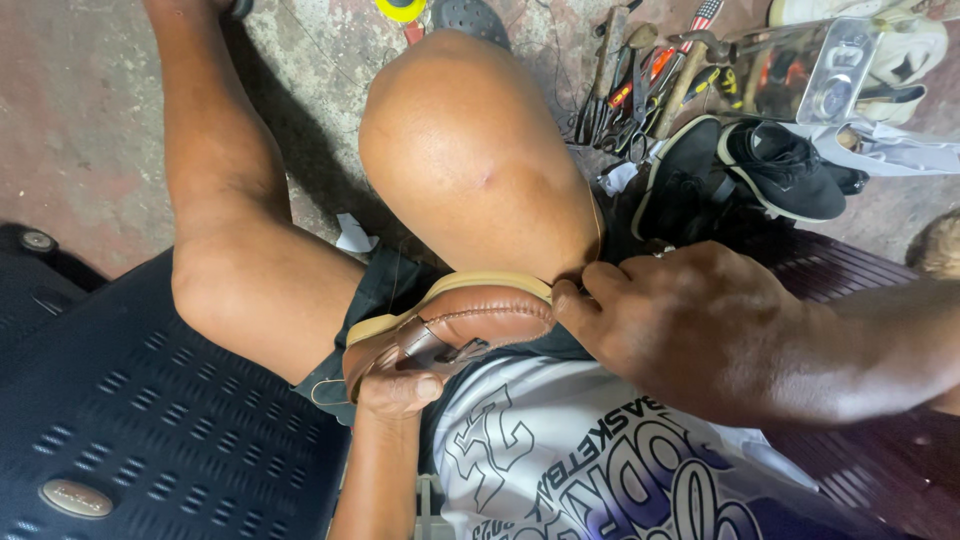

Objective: The person sews the sole of a brown leather shoe using a needle and thread. They repeatedly push the needle through the sole and pull the thread tight to secure the stitching.

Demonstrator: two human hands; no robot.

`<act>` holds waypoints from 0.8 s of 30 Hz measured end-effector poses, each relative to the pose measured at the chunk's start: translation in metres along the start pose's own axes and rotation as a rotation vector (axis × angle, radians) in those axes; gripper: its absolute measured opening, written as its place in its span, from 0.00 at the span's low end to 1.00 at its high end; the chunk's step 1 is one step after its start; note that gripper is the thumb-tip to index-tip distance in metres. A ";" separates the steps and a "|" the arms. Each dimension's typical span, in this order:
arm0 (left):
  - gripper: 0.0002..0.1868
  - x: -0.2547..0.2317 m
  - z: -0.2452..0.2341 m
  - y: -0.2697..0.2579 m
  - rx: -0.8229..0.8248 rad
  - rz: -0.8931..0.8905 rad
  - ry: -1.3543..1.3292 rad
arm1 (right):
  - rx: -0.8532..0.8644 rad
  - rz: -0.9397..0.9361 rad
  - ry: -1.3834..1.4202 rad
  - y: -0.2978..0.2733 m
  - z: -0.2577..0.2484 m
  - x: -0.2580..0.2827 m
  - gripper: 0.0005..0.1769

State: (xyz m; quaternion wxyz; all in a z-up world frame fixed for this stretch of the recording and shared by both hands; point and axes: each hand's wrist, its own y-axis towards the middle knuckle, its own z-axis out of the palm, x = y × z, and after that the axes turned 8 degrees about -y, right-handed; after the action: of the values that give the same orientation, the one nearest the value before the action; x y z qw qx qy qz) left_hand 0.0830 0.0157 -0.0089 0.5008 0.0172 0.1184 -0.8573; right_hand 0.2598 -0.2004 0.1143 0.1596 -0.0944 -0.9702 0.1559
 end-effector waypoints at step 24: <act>0.45 0.004 -0.010 -0.009 -0.041 0.064 0.050 | 0.059 -0.031 0.881 -0.014 0.043 -0.061 0.21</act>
State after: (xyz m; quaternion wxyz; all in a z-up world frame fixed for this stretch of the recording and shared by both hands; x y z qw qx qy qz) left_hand 0.0725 0.0189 -0.0177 0.5252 0.0322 0.1480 -0.8374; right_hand 0.3006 -0.2394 0.0633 0.5628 -0.1329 -0.8060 0.1262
